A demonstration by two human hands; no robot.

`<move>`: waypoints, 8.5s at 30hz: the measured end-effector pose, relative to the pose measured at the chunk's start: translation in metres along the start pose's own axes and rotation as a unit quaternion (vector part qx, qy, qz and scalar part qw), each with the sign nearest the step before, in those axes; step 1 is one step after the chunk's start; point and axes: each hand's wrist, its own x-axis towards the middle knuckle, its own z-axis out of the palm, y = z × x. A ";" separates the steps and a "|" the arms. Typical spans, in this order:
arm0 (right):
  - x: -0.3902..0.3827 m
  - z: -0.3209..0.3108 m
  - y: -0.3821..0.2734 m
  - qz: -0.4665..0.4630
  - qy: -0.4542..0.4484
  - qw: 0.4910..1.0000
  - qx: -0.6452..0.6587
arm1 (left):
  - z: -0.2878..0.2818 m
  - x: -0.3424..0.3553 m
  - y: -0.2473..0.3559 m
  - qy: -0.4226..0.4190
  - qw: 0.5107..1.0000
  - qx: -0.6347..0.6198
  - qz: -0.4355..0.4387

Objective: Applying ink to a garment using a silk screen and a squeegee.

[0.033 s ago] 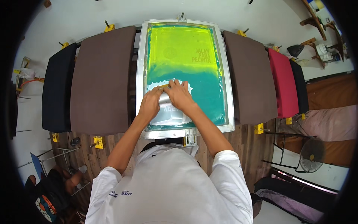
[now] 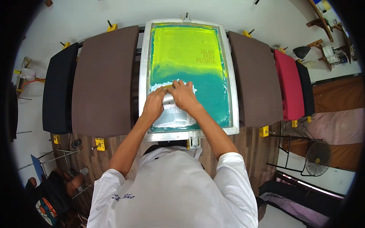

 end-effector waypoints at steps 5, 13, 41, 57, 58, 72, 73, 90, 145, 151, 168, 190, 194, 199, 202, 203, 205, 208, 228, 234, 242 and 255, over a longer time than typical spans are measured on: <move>0.009 -0.009 0.014 0.040 -0.014 0.999 0.013 | 0.013 0.024 -0.009 0.023 0.998 -0.042 0.036; 0.012 -0.027 0.036 0.108 -0.095 0.988 0.047 | 0.007 0.067 -0.005 -0.175 0.984 -0.008 0.013; -0.092 -0.023 -0.036 0.147 -0.061 0.982 0.098 | -0.009 -0.022 0.042 -0.261 0.965 0.012 0.013; -0.033 -0.029 -0.007 0.080 -0.074 0.981 0.159 | -0.037 0.016 0.020 -0.215 0.976 0.018 -0.014; -0.027 -0.033 -0.006 0.084 -0.085 0.981 0.150 | -0.037 0.019 0.018 -0.199 0.980 0.009 0.003; -0.001 -0.063 0.010 0.149 -0.188 0.969 0.060 | -0.034 0.057 0.006 -0.301 0.949 -0.090 -0.036; -0.004 -0.066 0.007 0.160 -0.189 0.968 0.042 | -0.030 0.054 0.008 -0.286 0.949 -0.130 -0.018; -0.092 0.033 -0.093 0.087 0.053 0.967 -0.235 | -0.001 -0.073 -0.005 -0.155 0.976 -0.107 0.105; -0.057 -0.033 -0.004 0.022 -0.004 0.999 0.034 | -0.021 -0.013 0.038 -0.163 0.980 -0.116 0.005; -0.063 -0.014 -0.018 0.070 0.071 0.993 -0.067 | 0.002 -0.019 0.023 -0.073 0.987 -0.084 0.111; -0.062 -0.023 -0.019 0.068 0.027 0.997 -0.036 | -0.012 -0.016 0.031 -0.141 0.984 -0.081 0.078; 0.056 -0.021 0.023 0.146 -0.134 0.978 0.058 | -0.038 0.086 -0.034 -0.226 0.973 -0.032 0.023; 0.060 -0.024 0.020 0.145 -0.150 0.976 0.057 | -0.033 0.090 -0.042 -0.267 0.963 0.001 0.025; 0.056 -0.013 0.021 0.142 -0.150 0.977 0.051 | -0.030 0.086 -0.036 -0.288 0.957 0.042 0.011; 0.034 -0.002 0.008 0.145 -0.129 0.979 0.055 | -0.030 0.059 -0.033 -0.266 0.963 0.019 0.046; 0.028 -0.003 0.003 0.144 -0.132 0.979 0.057 | -0.029 0.052 -0.032 -0.268 0.962 0.018 0.043; 0.017 -0.006 -0.002 0.129 -0.118 0.983 0.054 | -0.027 0.042 -0.026 -0.247 0.968 0.022 0.041; -0.005 0.001 -0.007 0.125 -0.112 0.984 0.062 | -0.029 0.022 -0.013 -0.267 0.963 0.014 0.042; -0.033 -0.015 -0.008 0.161 -0.188 0.965 0.082 | -0.037 0.006 0.021 -0.306 0.951 0.008 -0.029; -0.054 0.004 -0.031 0.133 -0.024 0.991 -0.004 | -0.008 -0.030 0.007 -0.096 0.993 -0.040 0.051; -0.118 -0.004 -0.078 0.103 -0.057 0.990 0.079 | -0.030 -0.102 0.045 -0.133 0.989 -0.070 0.007; -0.073 0.006 -0.051 0.114 -0.030 0.993 0.029 | -0.001 -0.062 0.009 -0.014 0.997 -0.053 0.058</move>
